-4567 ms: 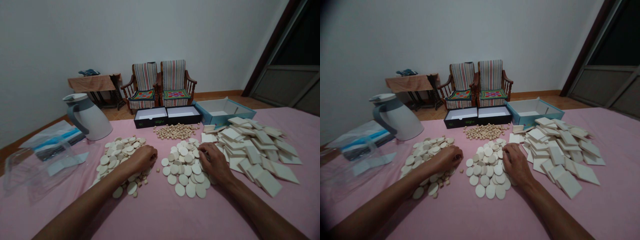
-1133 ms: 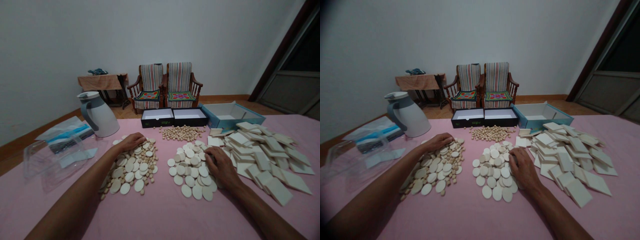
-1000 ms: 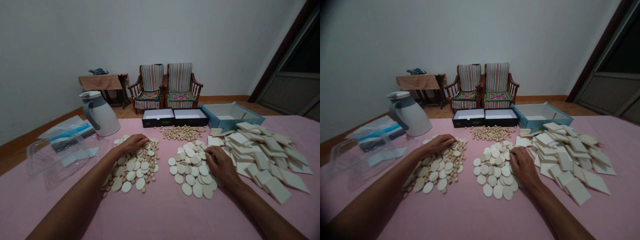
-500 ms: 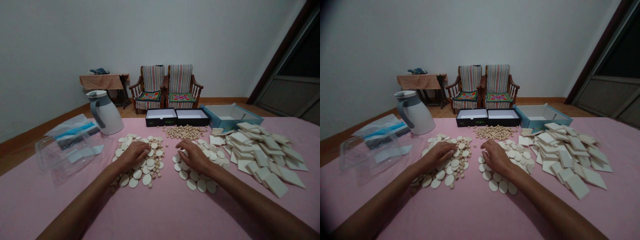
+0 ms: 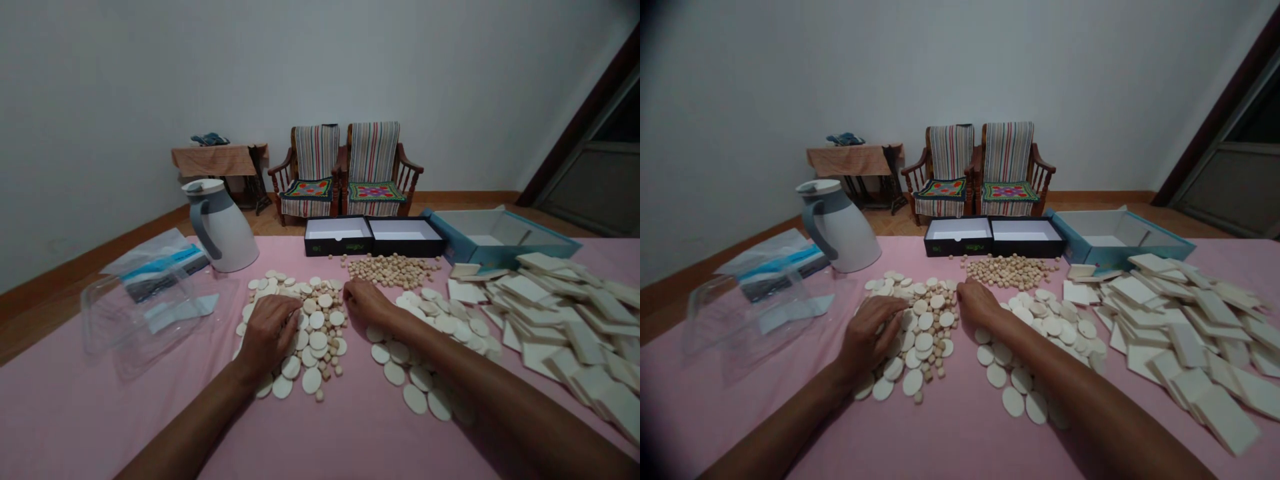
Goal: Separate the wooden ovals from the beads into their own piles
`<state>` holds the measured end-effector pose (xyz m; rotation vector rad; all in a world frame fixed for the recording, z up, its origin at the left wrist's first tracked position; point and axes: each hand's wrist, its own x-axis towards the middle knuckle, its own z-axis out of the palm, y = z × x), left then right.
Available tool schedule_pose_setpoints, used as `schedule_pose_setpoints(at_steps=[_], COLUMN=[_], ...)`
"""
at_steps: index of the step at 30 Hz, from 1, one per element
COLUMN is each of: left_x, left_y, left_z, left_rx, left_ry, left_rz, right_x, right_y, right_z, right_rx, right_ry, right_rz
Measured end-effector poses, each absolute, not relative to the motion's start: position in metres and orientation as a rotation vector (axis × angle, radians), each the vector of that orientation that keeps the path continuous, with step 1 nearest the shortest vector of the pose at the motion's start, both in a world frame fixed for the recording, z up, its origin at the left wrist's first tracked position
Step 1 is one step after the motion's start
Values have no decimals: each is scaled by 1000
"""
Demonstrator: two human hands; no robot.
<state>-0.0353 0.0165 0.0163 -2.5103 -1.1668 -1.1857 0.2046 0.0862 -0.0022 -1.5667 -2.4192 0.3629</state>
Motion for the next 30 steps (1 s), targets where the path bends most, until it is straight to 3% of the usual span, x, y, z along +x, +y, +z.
schedule_pose_setpoints(at_steps=[10,21,30], left_x=[-33,-27,-56], left_y=[13,7,-5], left_z=[13,17,28], left_rx=[-2506,-2551,-2755], left_ry=[-1206,-1251,-1261], left_rz=[-1219,-1250,-1020], right_x=[201,235,189], right_y=[88,111,80], right_z=[-3,23,-2], right_rx=[-1532,-1719,-1529], right_ry=[-2480,-2179,-2301], right_rz=[413,130,398])
